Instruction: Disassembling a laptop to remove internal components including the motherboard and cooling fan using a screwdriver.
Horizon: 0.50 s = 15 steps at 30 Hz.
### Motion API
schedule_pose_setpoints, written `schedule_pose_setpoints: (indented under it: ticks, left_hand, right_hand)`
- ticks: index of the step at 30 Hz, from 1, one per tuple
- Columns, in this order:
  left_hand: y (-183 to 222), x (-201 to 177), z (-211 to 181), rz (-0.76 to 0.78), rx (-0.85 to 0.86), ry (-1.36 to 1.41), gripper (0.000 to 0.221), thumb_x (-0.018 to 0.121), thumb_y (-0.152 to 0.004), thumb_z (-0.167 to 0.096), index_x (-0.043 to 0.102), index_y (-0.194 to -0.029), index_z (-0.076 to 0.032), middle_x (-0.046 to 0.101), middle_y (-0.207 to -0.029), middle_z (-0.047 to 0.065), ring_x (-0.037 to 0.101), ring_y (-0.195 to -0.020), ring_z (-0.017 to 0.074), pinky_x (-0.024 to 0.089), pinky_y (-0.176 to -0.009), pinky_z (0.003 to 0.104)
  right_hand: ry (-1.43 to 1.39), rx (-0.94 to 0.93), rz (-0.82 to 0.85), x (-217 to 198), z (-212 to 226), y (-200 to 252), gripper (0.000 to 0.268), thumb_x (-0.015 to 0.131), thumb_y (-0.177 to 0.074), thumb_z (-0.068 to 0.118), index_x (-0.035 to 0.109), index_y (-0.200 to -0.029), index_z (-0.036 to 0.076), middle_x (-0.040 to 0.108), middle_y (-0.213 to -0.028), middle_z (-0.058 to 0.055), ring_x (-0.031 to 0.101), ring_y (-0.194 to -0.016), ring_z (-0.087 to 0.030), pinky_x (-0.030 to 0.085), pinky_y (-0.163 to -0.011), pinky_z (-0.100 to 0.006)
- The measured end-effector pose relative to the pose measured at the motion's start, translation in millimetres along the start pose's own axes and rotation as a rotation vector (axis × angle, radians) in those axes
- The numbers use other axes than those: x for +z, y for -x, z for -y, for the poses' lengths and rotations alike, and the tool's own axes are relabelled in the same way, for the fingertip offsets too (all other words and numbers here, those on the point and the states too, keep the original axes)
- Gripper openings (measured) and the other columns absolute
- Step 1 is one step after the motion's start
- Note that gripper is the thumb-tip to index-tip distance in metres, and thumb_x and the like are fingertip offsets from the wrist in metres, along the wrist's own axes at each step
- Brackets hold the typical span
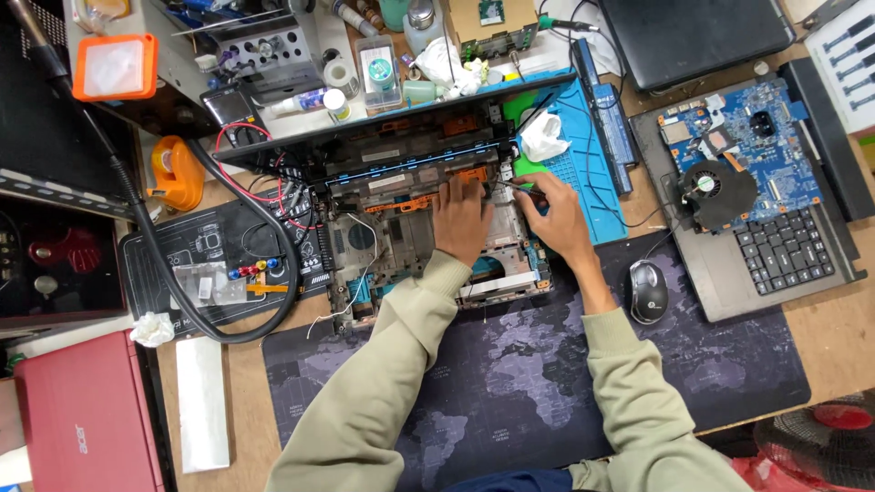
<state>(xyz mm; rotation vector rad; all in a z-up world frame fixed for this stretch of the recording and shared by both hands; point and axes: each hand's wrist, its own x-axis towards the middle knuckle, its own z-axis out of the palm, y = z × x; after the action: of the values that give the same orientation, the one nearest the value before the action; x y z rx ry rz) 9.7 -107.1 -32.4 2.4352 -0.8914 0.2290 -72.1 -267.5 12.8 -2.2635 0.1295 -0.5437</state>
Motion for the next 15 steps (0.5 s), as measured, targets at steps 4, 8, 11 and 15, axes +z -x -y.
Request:
schedule_pose_setpoints:
  ticks: [4,8,11,15]
  left_hand:
    - [-3,11,-5,-0.073,-0.039,-0.111,0.021,0.073,-0.091,-0.023,0.054,-0.093,-0.015,0.053,-0.097,0.009,0.059,-0.097,0.0286,0.047,-0.085,0.042]
    - [-5,18,-6,-0.08,-0.051,-0.082,0.016,0.064,-0.098,-0.02,0.053,-0.088,-0.013,0.054,-0.097,0.01,0.057,-0.096,0.0263,0.043,-0.084,0.039]
    - [-5,41,-3,-0.077,-0.04,-0.045,0.014,0.061,-0.098,-0.024,0.053,-0.092,-0.014,0.052,-0.093,0.009,0.058,-0.095,0.0272,0.044,-0.083,0.04]
    - [-10,41,-12,-0.079,-0.054,0.071,0.013,0.056,-0.101,-0.022,0.054,-0.094,-0.011,0.056,-0.094,0.012,0.06,-0.097,0.0315,0.045,-0.083,0.043]
  right_hand:
    - [-0.014,0.022,-0.012,-1,1,-3,0.019,0.07,-0.098,0.013,0.073,-0.116,0.017,0.07,-0.091,-0.005,0.07,-0.079,-0.028,0.052,-0.069,-0.036]
    - [-0.097,0.057,-0.034,-11,13,-8,0.016,0.068,-0.099,0.009,0.073,-0.115,0.011,0.066,-0.078,-0.012,0.064,-0.068,-0.025,0.052,-0.065,-0.037]
    - [-0.116,0.072,-0.05,-9,0,-3,0.014,0.07,-0.099,0.012,0.072,-0.113,0.012,0.066,-0.076,-0.009,0.064,-0.068,-0.02,0.051,-0.065,-0.034]
    - [-0.144,0.075,-0.063,-11,5,-6,0.012,0.069,-0.1,0.01,0.072,-0.112,0.01,0.066,-0.074,-0.009,0.061,-0.067,-0.018,0.05,-0.064,-0.033]
